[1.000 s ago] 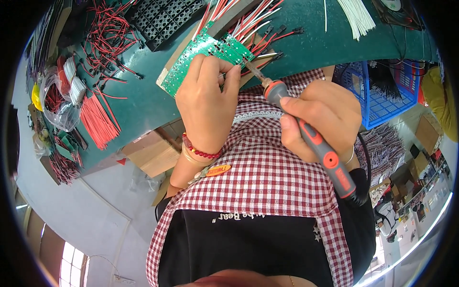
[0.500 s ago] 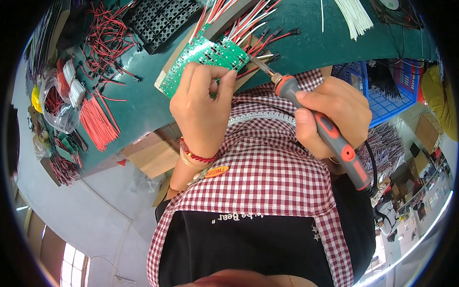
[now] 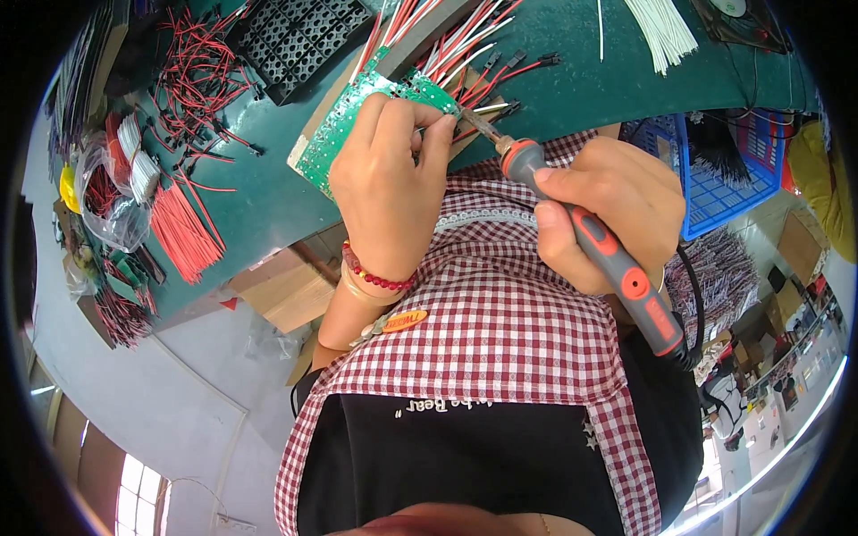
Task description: The person inserts wires into a circuit board, flips the board over with a backing plate, and solders the wire connections using a soldering iron.
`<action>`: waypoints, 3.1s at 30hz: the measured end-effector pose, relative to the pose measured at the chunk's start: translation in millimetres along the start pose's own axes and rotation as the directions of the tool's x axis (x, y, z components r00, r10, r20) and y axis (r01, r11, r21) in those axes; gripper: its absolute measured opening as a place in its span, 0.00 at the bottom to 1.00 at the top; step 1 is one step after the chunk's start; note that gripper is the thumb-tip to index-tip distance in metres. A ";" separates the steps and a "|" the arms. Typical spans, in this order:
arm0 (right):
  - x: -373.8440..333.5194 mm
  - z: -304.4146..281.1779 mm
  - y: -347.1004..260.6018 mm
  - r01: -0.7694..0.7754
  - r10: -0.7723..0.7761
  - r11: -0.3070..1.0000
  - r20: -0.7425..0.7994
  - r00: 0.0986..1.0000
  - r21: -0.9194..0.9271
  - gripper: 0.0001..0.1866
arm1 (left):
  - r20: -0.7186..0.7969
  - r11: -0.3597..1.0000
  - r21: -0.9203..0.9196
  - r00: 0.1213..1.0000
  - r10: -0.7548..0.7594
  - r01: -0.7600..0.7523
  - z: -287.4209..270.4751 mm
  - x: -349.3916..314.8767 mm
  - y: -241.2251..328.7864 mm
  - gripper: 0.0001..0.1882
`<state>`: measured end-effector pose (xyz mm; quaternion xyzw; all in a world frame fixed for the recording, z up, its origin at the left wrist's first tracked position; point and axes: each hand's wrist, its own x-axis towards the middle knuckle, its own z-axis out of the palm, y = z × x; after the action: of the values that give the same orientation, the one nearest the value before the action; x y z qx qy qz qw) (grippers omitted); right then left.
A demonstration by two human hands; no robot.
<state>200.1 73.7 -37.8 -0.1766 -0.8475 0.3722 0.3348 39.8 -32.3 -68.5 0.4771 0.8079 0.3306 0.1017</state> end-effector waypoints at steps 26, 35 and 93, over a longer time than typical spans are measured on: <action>-3.7 -6.2 2.7 0.049 -0.044 0.995 -0.056 0.997 0.089 0.10 | -0.035 0.971 -0.181 0.985 -0.167 0.158 -42.1 -19.2 -13.2 0.05; -1.9 -2.1 4.6 0.082 -0.086 0.988 0.030 0.996 0.129 0.11 | 0.026 0.977 -0.114 0.984 -0.177 0.179 -43.3 -35.0 -14.6 0.08; -13.9 28.0 -8.6 0.158 -0.212 0.933 0.139 0.967 0.323 0.13 | -0.152 0.887 -0.352 0.917 -0.369 0.299 -64.4 -99.1 -45.9 0.05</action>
<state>190.0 46.1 -51.4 -0.0083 -0.8171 0.4810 0.3177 28.5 -158.5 -63.5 0.2686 0.8195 0.4847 0.1458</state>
